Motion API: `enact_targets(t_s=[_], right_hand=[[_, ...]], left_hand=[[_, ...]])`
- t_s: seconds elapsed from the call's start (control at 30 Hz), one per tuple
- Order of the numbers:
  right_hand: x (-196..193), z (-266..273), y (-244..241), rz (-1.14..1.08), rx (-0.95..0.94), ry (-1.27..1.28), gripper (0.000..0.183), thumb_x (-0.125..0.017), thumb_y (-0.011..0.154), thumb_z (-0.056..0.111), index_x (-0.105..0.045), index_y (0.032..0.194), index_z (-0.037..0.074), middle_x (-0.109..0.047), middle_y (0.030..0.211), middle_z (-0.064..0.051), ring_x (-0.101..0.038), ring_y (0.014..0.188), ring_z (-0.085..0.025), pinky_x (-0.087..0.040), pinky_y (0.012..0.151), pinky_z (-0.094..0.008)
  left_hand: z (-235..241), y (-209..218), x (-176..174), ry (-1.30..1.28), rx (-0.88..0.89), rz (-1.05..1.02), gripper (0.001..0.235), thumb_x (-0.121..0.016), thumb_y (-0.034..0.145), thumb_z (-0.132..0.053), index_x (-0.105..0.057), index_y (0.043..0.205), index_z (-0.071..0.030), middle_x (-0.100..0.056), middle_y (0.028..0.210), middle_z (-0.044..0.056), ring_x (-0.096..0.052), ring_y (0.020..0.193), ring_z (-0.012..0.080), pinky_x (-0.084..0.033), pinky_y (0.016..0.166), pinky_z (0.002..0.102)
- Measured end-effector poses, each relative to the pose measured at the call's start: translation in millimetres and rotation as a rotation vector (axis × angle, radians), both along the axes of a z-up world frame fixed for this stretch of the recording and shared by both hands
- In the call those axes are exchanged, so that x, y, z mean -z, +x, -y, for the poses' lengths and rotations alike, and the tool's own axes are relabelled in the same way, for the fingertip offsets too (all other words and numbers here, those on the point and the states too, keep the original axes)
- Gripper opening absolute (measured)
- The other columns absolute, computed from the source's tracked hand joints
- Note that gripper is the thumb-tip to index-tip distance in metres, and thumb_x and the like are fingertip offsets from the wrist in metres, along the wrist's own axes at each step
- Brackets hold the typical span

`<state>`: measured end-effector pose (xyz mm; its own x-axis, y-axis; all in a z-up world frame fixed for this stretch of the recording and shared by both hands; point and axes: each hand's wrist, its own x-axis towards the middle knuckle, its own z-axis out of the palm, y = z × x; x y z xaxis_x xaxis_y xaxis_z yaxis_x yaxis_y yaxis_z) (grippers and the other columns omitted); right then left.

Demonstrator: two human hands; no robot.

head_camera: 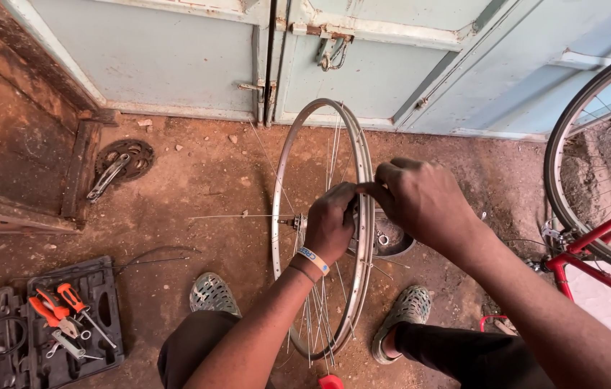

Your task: The person assembles a bicycle wheel by inserting spokes into the hub and rim. They then apply grease to the hub using a small brush.

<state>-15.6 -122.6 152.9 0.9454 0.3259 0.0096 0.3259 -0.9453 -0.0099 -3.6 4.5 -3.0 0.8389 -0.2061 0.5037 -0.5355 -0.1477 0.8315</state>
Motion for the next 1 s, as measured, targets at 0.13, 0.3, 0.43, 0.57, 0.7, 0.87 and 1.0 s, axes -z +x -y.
enact_targets(t_s=[0.13,0.3,0.43,0.57,0.7,0.87,1.0], right_hand=[[8,7,0,0.050,-0.120,0.037,0.012,-0.066,0.095,0.013,-0.074,0.089,0.006,-0.068,0.068,-0.009,-0.072,0.059,-0.029,-0.054,0.050,-0.036],[-13,0,-1,0.202,-0.185,0.291,0.008,-0.069,0.093,0.001,-0.075,0.092,0.007,-0.070,0.073,-0.011,-0.072,0.062,-0.029,-0.056,0.050,-0.035],[29,55,17,0.262,-0.093,0.496,0.013,-0.073,0.092,-0.005,-0.076,0.101,0.003,-0.072,0.078,-0.015,-0.072,0.066,-0.029,-0.057,0.053,-0.036],[130,134,24,0.607,0.344,0.694,0.007,-0.073,0.097,-0.005,-0.075,0.102,0.000,-0.072,0.077,-0.015,-0.074,0.071,-0.028,-0.058,0.064,-0.037],[408,234,-8,0.325,1.251,0.795,0.013,-0.069,0.088,0.007,-0.074,0.094,-0.002,-0.069,0.073,-0.027,-0.073,0.073,-0.039,-0.057,0.052,-0.048],[476,158,-45,-0.150,1.295,1.170,0.022,-0.066,0.091,0.000,-0.069,0.103,-0.018,-0.069,0.073,-0.032,-0.072,0.058,-0.039,-0.062,0.050,-0.043],[473,146,-26,-0.317,1.549,1.304,0.018,-0.051,0.095,-0.006,-0.068,0.098,-0.012,-0.072,0.081,-0.022,-0.069,0.059,-0.027,-0.059,0.052,-0.037]], left_hand=[[1,4,7,0.033,0.015,-0.009,0.013,-0.053,0.093,0.003,-0.058,0.089,-0.008,-0.057,0.074,0.013,-0.065,0.080,0.0414,-0.055,0.069,0.046],[-1,4,5,0.015,0.015,-0.039,0.014,-0.052,0.093,0.004,-0.059,0.089,-0.007,-0.059,0.075,0.015,-0.066,0.081,0.0422,-0.056,0.069,0.045],[-3,1,3,0.019,0.007,-0.078,0.015,-0.051,0.091,0.007,-0.060,0.090,-0.005,-0.060,0.076,0.017,-0.066,0.082,0.0456,-0.056,0.069,0.049],[-3,0,17,-0.022,0.039,-0.172,0.024,-0.045,0.092,0.010,-0.064,0.094,-0.005,-0.066,0.079,0.017,-0.069,0.081,0.0387,-0.057,0.072,0.045],[-12,-5,9,0.032,0.050,-0.254,0.031,-0.042,0.092,0.014,-0.067,0.099,-0.003,-0.068,0.085,0.016,-0.069,0.082,0.0337,-0.058,0.079,0.043],[-18,-1,-8,0.032,0.069,-0.233,0.032,-0.040,0.089,0.019,-0.066,0.098,0.002,-0.066,0.084,0.022,-0.070,0.088,0.0413,-0.057,0.081,0.046],[-10,-3,-19,0.059,0.114,-0.171,0.029,-0.036,0.081,0.023,-0.052,0.085,-0.001,-0.052,0.078,0.009,-0.052,0.073,0.0217,-0.047,0.063,0.033]])
